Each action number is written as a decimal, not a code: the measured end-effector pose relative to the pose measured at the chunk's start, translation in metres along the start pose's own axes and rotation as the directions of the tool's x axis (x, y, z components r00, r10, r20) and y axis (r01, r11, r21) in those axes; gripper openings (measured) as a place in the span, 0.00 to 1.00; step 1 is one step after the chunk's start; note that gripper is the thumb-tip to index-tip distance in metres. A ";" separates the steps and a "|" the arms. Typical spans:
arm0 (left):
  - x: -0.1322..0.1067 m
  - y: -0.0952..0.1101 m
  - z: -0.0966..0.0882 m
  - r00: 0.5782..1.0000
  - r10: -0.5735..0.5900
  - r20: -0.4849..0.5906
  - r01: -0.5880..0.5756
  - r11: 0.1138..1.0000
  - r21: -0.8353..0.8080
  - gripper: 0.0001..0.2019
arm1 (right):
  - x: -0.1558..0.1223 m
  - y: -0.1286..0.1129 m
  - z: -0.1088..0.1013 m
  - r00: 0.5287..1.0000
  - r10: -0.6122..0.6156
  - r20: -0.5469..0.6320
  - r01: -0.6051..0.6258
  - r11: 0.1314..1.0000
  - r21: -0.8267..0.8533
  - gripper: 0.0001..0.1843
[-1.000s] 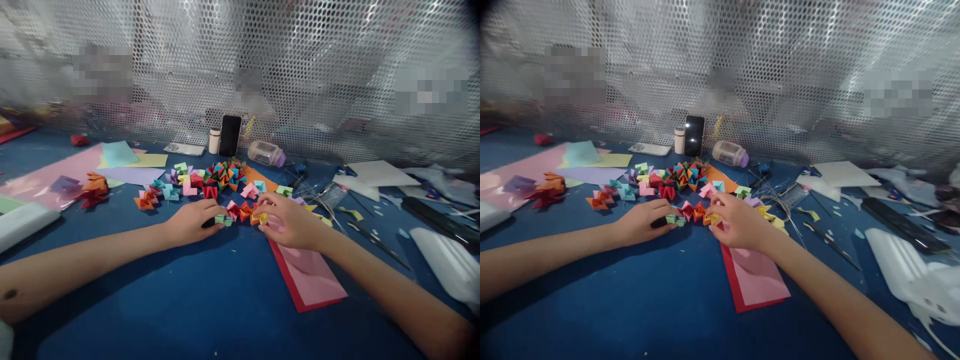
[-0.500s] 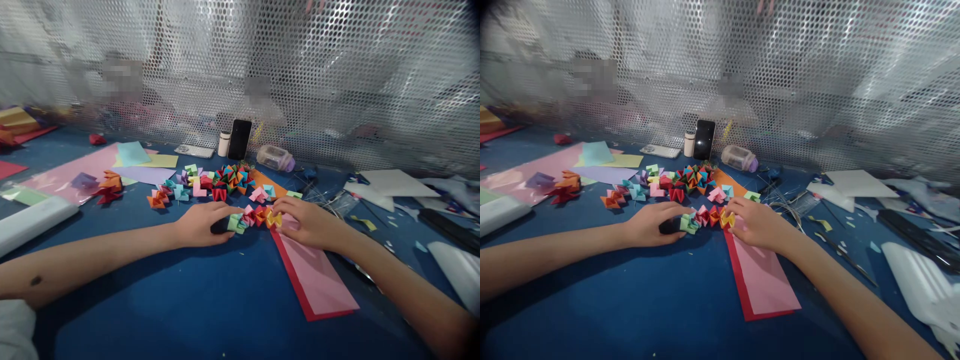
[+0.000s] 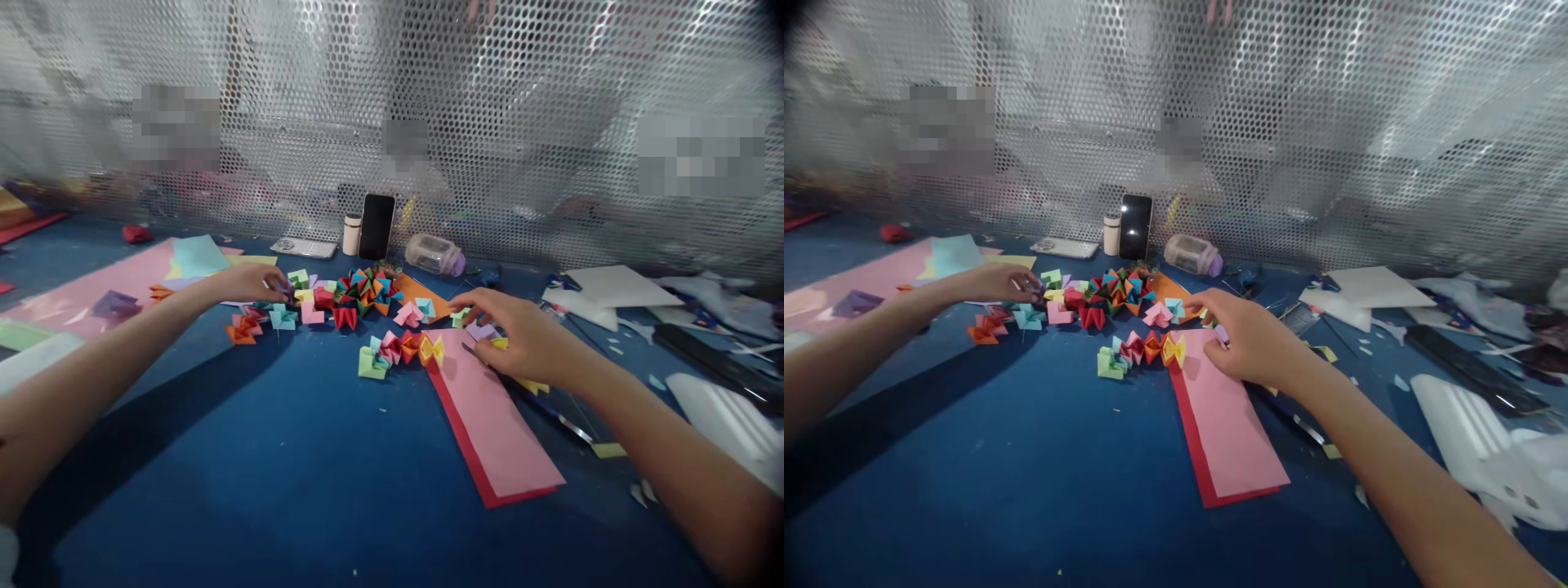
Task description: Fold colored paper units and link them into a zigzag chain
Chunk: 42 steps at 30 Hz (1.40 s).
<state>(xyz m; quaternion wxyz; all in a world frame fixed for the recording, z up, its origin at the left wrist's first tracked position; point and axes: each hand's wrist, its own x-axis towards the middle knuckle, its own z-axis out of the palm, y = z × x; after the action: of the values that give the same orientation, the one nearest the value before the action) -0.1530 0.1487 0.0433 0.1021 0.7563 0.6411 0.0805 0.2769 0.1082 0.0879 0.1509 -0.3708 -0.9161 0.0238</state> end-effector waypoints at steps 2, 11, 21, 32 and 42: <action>-0.009 0.012 -0.008 0.998 0.042 -0.039 -0.043 0.999 -0.006 0.20 | 0.000 -0.003 -0.002 0.998 -0.004 -0.060 0.004 1.000 0.002 0.24; -0.058 0.125 0.000 0.925 0.186 -0.330 -0.322 0.845 -0.427 0.17 | 0.001 -0.038 0.017 0.972 0.106 -0.211 -0.015 0.919 0.394 0.17; -0.090 0.165 0.062 0.917 0.353 -0.188 -0.386 0.658 -0.647 0.08 | -0.005 -0.068 0.044 0.998 0.021 0.057 -0.052 0.780 0.624 0.19; -0.070 0.141 0.081 0.755 0.464 -0.463 -0.583 0.798 -0.152 0.09 | 0.008 0.024 0.012 0.934 0.358 0.010 -0.351 0.912 0.213 0.17; -0.067 0.140 0.085 0.772 0.520 -0.367 -0.590 0.800 -0.108 0.12 | 0.001 0.020 0.003 0.937 0.187 0.294 -0.155 0.979 -0.131 0.21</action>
<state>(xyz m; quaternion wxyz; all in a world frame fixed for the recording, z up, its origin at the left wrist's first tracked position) -0.0088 0.0561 -0.0018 0.0503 0.8732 0.3827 0.2976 0.2889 0.1235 0.0827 -0.0149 -0.4484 -0.8926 0.0453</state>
